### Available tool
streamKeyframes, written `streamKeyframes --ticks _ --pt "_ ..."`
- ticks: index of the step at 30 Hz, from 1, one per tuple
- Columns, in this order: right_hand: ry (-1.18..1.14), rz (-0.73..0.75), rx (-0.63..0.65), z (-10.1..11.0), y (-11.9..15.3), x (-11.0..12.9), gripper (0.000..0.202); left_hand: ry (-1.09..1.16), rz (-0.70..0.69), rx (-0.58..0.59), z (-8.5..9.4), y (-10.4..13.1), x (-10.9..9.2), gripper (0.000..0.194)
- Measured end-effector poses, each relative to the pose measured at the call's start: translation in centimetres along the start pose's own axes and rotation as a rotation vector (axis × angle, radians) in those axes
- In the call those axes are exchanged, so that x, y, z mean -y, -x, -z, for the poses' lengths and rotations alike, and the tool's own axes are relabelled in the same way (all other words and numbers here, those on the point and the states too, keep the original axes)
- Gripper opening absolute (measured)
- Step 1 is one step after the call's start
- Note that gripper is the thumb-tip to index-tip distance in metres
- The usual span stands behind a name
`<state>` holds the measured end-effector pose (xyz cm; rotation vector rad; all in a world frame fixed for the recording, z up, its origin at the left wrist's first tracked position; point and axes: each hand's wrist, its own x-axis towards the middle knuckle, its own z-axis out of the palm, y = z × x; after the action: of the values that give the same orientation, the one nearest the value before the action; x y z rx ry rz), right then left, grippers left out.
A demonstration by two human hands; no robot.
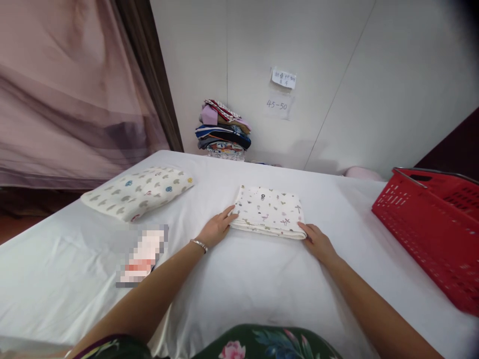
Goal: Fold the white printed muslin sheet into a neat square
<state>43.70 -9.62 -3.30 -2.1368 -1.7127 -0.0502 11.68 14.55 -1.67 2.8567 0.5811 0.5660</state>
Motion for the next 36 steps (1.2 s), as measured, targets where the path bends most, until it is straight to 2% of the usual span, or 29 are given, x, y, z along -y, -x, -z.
streamKeyframes --ticks 7,18,23,27,30,33,36 --pt "0.011 0.061 -0.125 -0.1 -0.1 0.0 0.039 -0.148 -0.093 -0.032 1.1 0.2 0.3 0.045" --pt "-0.114 0.130 -0.138 -0.1 -1.0 -0.1 0.034 -0.256 -0.182 -0.022 1.6 -0.5 -0.6 0.035" --pt "-0.231 0.096 -0.179 0.6 -1.8 0.6 0.037 -0.238 -0.177 -0.039 1.9 -1.2 -0.5 0.030" --pt "-0.370 -0.047 -0.267 3.6 -3.0 1.7 0.046 -0.123 -0.147 -0.157 3.5 -1.8 -1.6 0.029" --pt "-0.510 -0.140 -0.348 7.6 -3.6 2.5 0.042 0.091 -0.082 -0.237 6.4 -2.1 -4.0 0.031" --pt "-0.645 -0.196 -0.473 12.2 -4.0 3.2 0.037 0.408 0.120 -0.261 9.8 -2.1 -7.2 0.034" --pt "-0.732 -0.323 -0.517 15.8 -4.8 4.0 0.034 0.817 0.285 -0.226 11.4 -1.5 -9.6 0.037"
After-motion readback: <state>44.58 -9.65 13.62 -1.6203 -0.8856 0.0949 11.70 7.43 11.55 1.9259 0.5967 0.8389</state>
